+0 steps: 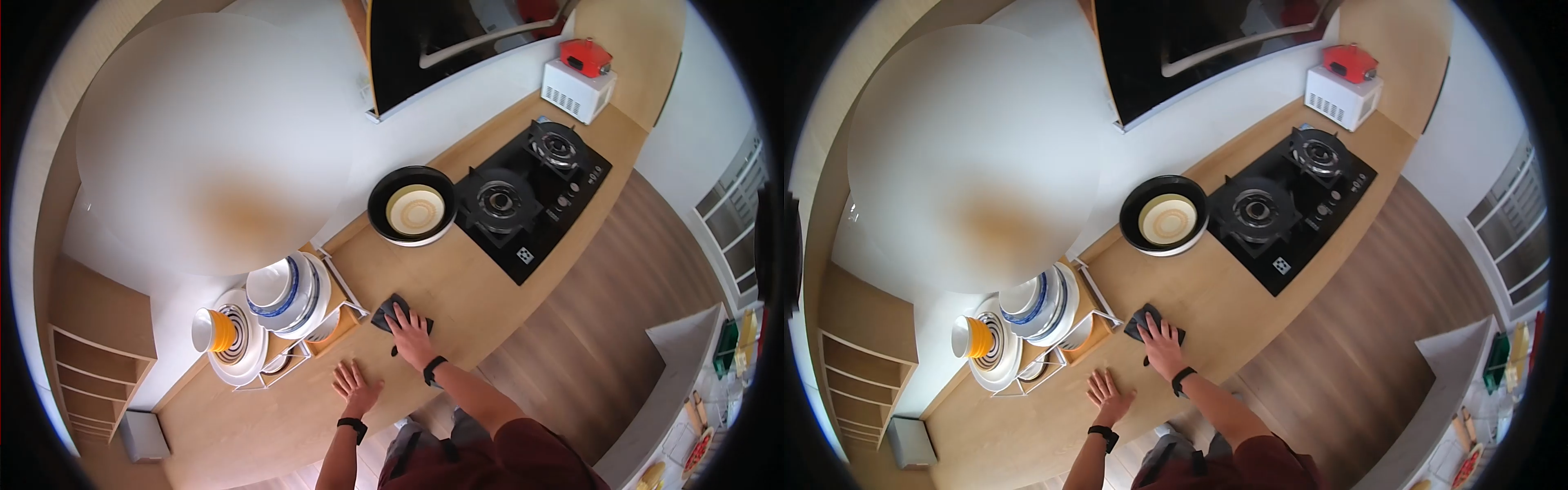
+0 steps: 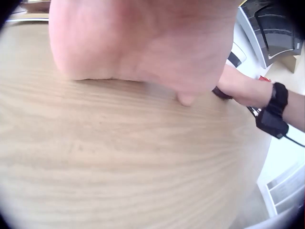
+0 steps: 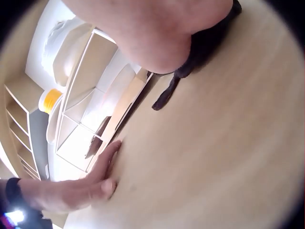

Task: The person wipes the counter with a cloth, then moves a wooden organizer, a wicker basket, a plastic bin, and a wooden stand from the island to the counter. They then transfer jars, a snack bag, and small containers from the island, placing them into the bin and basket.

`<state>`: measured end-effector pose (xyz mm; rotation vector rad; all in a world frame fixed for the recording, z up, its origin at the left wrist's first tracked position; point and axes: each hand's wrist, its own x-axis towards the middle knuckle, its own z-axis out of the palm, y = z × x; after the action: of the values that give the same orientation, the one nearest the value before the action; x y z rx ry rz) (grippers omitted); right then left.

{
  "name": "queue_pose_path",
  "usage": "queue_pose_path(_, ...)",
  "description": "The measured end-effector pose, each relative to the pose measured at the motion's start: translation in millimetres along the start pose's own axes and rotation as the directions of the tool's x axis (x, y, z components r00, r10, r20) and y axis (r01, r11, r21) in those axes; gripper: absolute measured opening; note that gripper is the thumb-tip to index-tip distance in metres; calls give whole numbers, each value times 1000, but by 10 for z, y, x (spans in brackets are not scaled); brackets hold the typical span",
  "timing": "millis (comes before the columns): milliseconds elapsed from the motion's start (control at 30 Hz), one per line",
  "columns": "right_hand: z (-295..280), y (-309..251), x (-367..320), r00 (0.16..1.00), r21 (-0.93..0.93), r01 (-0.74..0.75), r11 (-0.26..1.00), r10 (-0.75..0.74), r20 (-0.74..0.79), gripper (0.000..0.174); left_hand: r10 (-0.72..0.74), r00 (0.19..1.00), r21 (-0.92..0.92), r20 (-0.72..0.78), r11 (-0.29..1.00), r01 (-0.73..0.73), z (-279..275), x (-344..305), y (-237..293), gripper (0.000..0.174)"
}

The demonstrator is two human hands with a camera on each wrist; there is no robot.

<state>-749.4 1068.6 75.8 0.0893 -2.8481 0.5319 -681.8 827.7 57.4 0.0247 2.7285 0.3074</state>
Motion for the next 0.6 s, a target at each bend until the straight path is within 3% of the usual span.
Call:
queue_pose_path(333, 465, 12, 1255, 997, 17, -33, 999, 34, -64, 52, 63, 998, -30, -8, 998, -63, 54, -12, -74, 121)
queue_pose_path(433, 574, 90, 1617, 980, -2, 169, 986, -169, -104, 48, 78, 996, -26, -31, 997, -79, 66, -22, -83, 121)
queue_pose_path(600, 805, 170, 2267, 985, 7, 164, 986, -163, -50, 48, 44, 999, -30, 4, 999, -43, 33, -17, -61, 124)
